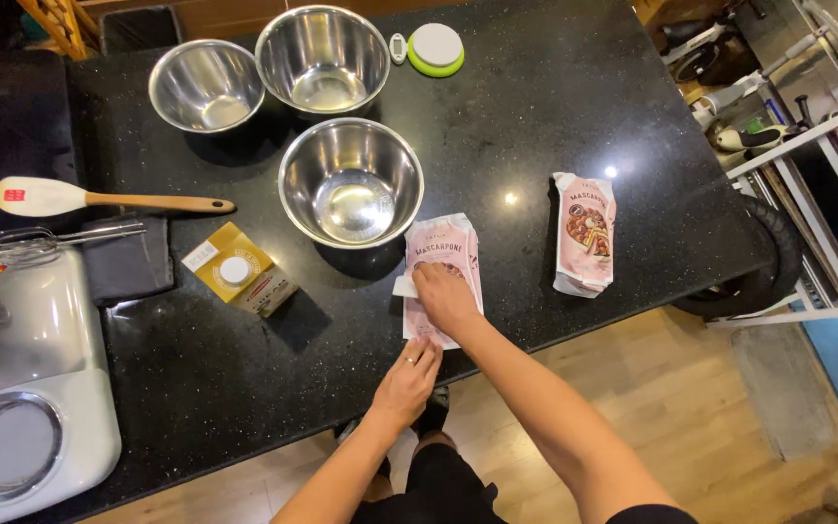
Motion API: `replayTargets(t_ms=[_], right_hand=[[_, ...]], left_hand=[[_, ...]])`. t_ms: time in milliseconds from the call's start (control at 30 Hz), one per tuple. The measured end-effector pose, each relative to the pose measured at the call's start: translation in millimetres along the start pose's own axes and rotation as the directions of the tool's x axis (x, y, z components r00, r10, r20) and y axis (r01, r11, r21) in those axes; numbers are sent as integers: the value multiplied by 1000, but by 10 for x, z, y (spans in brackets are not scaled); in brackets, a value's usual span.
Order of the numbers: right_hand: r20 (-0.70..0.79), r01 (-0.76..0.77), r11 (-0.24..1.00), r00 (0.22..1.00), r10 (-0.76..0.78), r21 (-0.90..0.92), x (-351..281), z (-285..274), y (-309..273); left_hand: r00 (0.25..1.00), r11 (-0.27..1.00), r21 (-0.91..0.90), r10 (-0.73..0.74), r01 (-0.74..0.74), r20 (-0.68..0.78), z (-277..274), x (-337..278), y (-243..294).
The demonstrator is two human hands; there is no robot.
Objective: Opening packages of mascarpone cheese and scraping the contents into a metal bowl using a scraper.
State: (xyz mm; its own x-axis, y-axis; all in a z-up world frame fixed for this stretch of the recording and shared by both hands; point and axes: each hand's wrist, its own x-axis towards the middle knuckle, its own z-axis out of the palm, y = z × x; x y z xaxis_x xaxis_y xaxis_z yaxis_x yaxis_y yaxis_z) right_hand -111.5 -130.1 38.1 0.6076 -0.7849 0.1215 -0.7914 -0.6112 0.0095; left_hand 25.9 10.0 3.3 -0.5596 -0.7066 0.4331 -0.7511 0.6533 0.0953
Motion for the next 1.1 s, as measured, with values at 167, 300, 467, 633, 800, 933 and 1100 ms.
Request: replayTargets(t_ms=[167,300,467,633,800,933,1100], right_hand=[[101,-142,986,986,133,84,-430,-502,-337],[38,-78,993,996,82,-92,-966,-424,-418],[-91,-72,968,994,51,-241,-771,-216,-150],[-149,-70,948,988,24,-310,-580,-11,-65],[-125,-163,949,983,133,-268,-465,-181,-98],[-83,-277,946,960,266,-168,-578,-252,-132],[4,-374,894,922,387,-248,-1115,-180,-162]], left_hand=[[1000,1000,1,-10,10,-3,117,-61,-20],[1000,1000,-2,-22,22,-12,189,-89,19],[996,1000,13,-13,14,-93,86,47,38],[993,998,68,-5,12,-116,106,70,62],[991,992,127,11,6,-132,-15,131,68],[997,988,155,-3,15,-80,-38,97,69],[994,985,158,-80,69,69,-134,24,74]])
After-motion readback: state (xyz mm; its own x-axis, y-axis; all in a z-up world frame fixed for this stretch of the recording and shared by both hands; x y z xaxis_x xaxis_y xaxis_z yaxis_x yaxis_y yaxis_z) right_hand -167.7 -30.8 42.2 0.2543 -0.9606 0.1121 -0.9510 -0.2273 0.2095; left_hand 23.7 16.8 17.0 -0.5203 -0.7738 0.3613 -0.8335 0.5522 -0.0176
